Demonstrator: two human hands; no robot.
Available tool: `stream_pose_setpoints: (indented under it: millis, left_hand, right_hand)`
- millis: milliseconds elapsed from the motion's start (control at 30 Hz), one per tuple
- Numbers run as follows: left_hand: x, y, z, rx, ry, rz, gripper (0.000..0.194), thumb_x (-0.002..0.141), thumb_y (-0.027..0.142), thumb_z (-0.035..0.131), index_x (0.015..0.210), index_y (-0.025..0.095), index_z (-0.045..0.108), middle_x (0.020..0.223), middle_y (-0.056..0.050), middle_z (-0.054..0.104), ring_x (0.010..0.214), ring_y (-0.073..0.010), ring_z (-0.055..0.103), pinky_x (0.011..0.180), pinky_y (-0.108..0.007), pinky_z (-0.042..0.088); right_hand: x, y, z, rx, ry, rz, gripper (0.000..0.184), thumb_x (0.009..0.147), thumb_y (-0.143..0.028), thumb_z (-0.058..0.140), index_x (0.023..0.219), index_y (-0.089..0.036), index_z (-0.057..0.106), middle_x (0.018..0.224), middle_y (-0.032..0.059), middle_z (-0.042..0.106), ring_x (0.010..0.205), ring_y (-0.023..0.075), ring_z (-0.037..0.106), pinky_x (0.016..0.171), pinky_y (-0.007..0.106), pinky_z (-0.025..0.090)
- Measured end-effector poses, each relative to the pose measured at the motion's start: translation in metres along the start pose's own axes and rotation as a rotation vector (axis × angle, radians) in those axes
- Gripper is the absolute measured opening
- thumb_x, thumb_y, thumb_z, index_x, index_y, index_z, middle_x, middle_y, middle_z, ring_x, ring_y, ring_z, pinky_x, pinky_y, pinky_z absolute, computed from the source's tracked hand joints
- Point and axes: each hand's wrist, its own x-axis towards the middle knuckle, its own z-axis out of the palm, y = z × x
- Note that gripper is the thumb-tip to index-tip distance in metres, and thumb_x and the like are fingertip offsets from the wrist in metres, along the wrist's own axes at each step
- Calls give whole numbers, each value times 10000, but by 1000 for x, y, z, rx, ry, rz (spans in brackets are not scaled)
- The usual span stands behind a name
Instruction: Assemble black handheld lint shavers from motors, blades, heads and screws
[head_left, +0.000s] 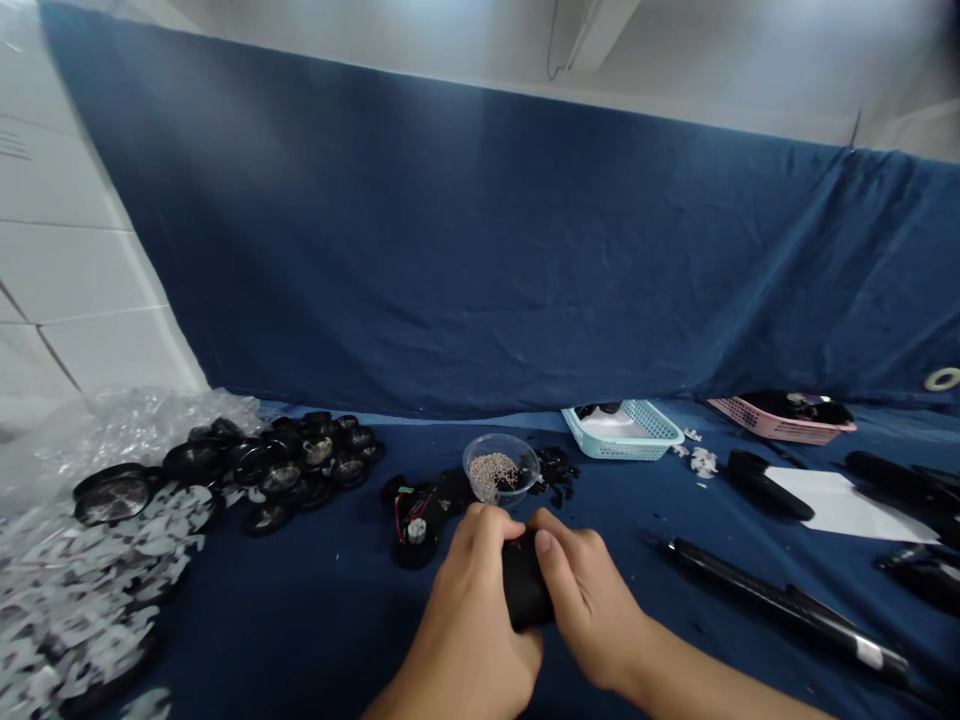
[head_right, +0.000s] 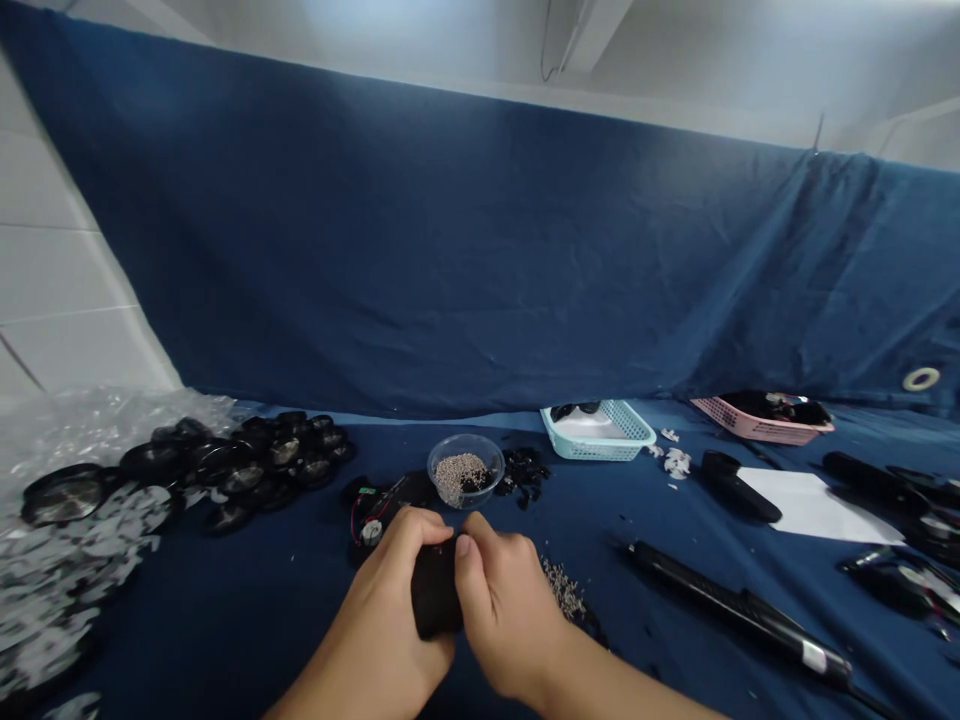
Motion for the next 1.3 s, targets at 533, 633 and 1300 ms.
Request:
stream_pose_setpoints:
  millis: [533, 633, 1300]
  left_hand:
    - [-23, -6, -32, 176, 161, 101, 567, 576, -84, 507, 1049, 227, 464, 1140, -75, 527, 1084, -245, 554, 934, -452, 491]
    - [-34, 0, -56, 99, 32, 7, 786, 590, -7, 616, 1279, 297, 394, 1325, -70, 472, 1229, -258, 492, 1039, -462, 441]
    - [-97, -82, -260, -624, 704, -572, 434, 853, 423, 572, 1186, 154, 496, 772, -6, 677, 644, -137, 643, 605, -251, 518]
  right_hand:
    - [17, -28, 43, 275, 49, 175, 381, 986, -444, 266, 761, -207, 462, 696, -14, 514, 678, 154, 490, 649, 273, 331]
    - [21, -31, 53, 364, 56, 175, 390, 981, -451, 263, 768, -202, 475, 706, -8, 516, 692, 159, 486, 640, 270, 343]
    - [68, -103, 132, 704, -398, 195, 556, 876, -661, 401, 1236, -247, 486, 981, 69, 567, 709, 173, 581, 512, 269, 504]
